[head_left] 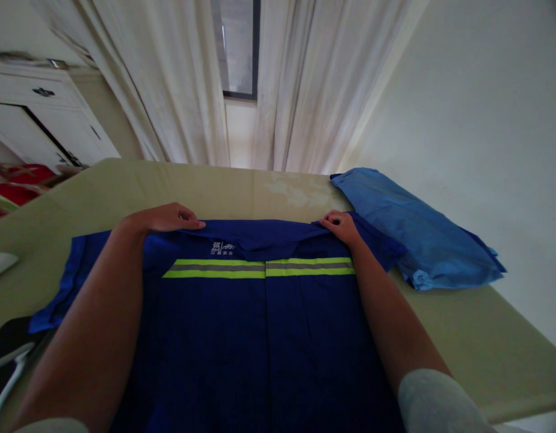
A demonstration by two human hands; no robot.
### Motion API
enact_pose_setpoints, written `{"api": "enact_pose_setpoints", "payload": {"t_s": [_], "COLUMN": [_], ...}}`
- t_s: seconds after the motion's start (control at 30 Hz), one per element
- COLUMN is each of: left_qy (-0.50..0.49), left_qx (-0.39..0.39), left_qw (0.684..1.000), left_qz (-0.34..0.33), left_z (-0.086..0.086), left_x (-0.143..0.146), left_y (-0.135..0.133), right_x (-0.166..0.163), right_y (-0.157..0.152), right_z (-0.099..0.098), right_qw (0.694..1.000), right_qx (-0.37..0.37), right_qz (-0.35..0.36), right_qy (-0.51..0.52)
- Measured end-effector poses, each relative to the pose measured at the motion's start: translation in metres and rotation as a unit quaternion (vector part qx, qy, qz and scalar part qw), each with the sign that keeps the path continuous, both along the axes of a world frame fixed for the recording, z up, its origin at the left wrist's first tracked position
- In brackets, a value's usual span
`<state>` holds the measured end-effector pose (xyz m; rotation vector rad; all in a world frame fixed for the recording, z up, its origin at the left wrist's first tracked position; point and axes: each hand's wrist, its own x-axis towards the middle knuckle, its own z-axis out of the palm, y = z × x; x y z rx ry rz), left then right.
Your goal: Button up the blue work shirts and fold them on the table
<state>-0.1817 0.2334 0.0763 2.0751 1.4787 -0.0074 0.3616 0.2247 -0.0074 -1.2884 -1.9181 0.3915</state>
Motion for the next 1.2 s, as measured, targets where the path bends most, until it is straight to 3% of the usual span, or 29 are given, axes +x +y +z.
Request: {"api": "enact_pose_setpoints", "payload": {"t_s": [0.13,0.23,0.33,0.43,0.53,0.67,0.83,0.97,1.07,1.2], "left_qy": [-0.023,-0.102,-0.086,-0.024,0.016,0.022,-0.071,-0.046,0.031,0.070], "left_qx": [0.178,0.216,0.256,0.298,0.335,0.340,0.253,0.248,0.289,0.252], "left_qw": [0.984,0.963,0.925,0.905,0.896,0.905,0.939,0.953,0.952,0.962], "left_qz": [0.004,-0.122,-0.268,-0.303,-0.292,-0.253,-0.223,-0.166,-0.093,-0.077], "left_z": [0.005,-0.005,-0.029,-0.054,-0.066,-0.059,-0.039,-0.033,-0.045,-0.073], "left_x": [0.053,0.123,0.184,0.212,0.215,0.215,0.218,0.194,0.167,0.142], "left_y": [-0.003,-0.026,-0.060,-0.079,-0.078,-0.075,-0.079,-0.062,-0.043,-0.026], "right_x": [-0.001,0.001,0.004,0.004,0.002,-0.004,-0.033,-0.088,-0.133,-0.169], "right_y": [0.000,0.002,0.003,0.003,0.003,0.005,0.003,-0.012,-0.029,-0.049], "right_z": [0.000,0.000,0.000,0.000,0.000,0.006,0.041,0.067,0.059,0.022], "right_qw": [0.999,0.999,0.999,0.997,0.997,0.997,0.995,0.991,0.979,0.955], "right_qx": [-0.032,-0.030,-0.043,-0.070,-0.077,-0.071,0.047,0.074,0.033,-0.035], "right_qz": [0.001,0.013,0.024,0.019,0.014,0.001,-0.033,0.016,0.085,0.098], "right_qy": [-0.013,-0.009,-0.011,-0.014,-0.010,-0.035,-0.080,-0.109,-0.180,-0.277]}}
